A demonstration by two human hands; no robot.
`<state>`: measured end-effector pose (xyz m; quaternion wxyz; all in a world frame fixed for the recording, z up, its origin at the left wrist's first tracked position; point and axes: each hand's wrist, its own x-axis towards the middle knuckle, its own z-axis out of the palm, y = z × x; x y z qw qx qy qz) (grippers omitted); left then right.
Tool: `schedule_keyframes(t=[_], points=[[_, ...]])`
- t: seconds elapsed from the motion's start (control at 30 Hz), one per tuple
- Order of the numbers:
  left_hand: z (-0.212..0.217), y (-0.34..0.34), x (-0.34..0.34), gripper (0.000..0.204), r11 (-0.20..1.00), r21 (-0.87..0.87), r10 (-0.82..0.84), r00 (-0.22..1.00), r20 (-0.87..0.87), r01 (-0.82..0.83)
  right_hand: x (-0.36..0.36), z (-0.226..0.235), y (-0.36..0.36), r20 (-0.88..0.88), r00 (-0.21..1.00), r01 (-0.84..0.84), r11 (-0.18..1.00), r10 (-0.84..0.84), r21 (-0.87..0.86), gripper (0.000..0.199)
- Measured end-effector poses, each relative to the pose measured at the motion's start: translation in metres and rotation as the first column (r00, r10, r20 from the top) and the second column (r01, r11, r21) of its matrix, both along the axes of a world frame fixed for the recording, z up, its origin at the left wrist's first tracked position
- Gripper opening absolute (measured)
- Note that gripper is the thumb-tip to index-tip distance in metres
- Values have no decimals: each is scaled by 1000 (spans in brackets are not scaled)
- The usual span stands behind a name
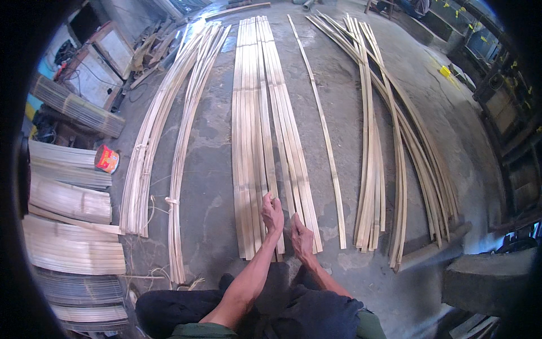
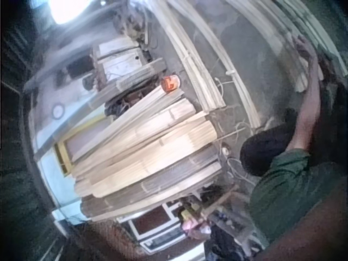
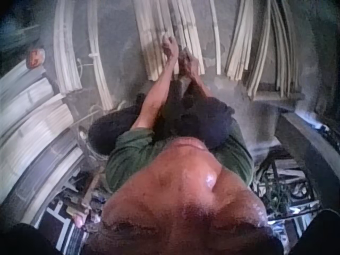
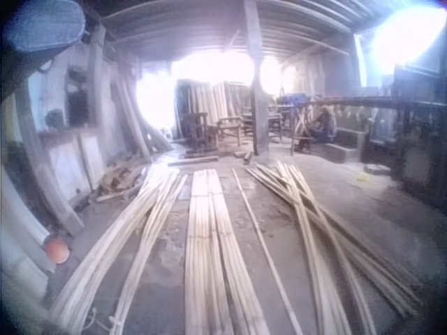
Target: The person sits on the workshop floor and arranges long, thin wooden strips into parallel rows. They pick up individual strips, align them side by side, and adjust their positions to form a neat layout.
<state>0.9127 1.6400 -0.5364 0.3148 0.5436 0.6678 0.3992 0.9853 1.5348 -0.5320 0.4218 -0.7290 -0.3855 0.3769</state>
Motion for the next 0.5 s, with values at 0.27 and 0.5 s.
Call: schedule_keyframes(t=[0.27,0.5], points=[[-6,-5,-3,35,999,-44,-11,999,-52,9,9,9,1,264,958,-118,993,114,-1,43],[-13,-5,-2,36,998,-60,-31,999,-32,30,8,13,-9,395,905,-185,982,159,27,44]])
